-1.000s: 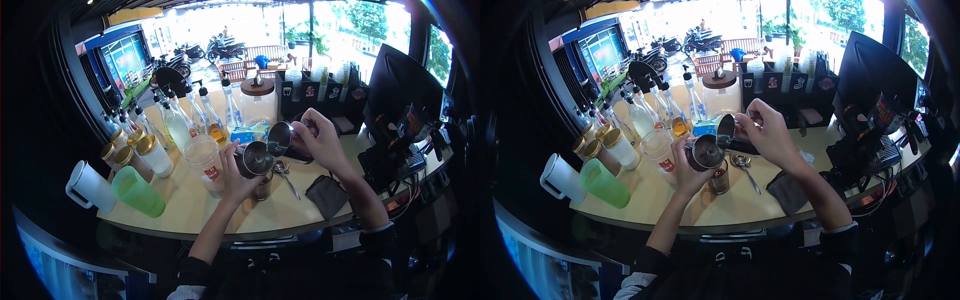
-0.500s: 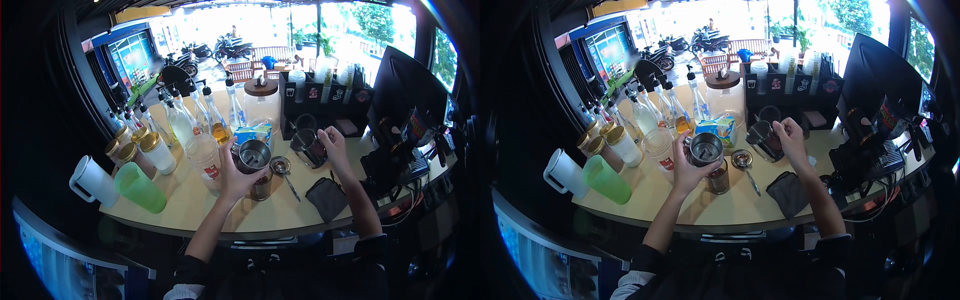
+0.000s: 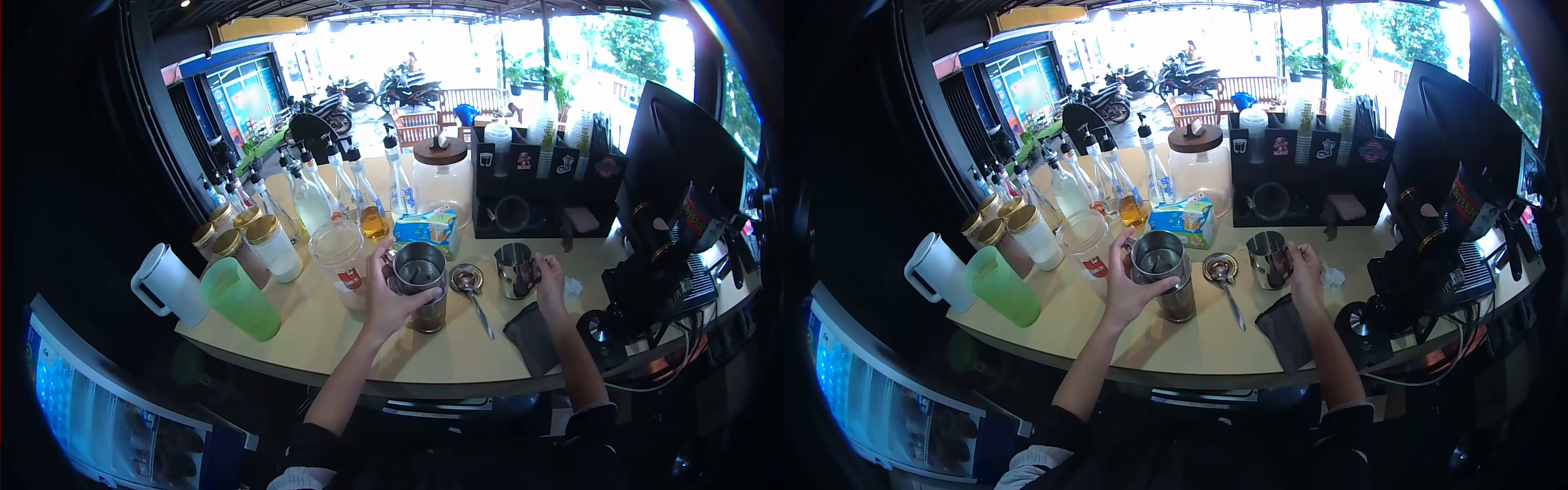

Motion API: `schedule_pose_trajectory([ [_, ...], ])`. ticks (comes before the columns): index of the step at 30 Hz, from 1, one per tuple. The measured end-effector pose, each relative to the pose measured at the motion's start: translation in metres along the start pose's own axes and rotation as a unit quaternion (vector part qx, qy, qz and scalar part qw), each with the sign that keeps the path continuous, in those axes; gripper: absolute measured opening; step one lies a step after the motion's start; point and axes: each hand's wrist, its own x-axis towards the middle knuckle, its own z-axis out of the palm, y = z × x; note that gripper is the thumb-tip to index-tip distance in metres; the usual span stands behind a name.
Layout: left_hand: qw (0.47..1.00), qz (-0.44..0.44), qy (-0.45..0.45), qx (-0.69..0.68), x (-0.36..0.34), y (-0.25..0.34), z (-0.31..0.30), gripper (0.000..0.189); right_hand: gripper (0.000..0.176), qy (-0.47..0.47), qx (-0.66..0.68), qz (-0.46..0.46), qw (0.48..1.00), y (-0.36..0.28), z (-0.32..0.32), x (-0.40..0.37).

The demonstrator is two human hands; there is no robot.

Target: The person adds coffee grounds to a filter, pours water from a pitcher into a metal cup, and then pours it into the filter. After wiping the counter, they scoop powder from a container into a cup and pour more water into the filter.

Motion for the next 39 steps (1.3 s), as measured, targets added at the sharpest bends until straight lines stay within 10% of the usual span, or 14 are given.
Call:
schedule_pose_trajectory([
  [27,0.996,0.007,0.012,-0.093,-0.013,-0.006,0.004,0.116,0.017,0.021,-0.200,-0.098,0.975,0.001,-0.001,-0.039],
  [39,0.980,0.061,0.161,-0.096,-0.043,-0.037,-0.089,0.066,0.030,-0.009,-0.323,-0.361,0.875,-0.094,0.091,-0.055],
])
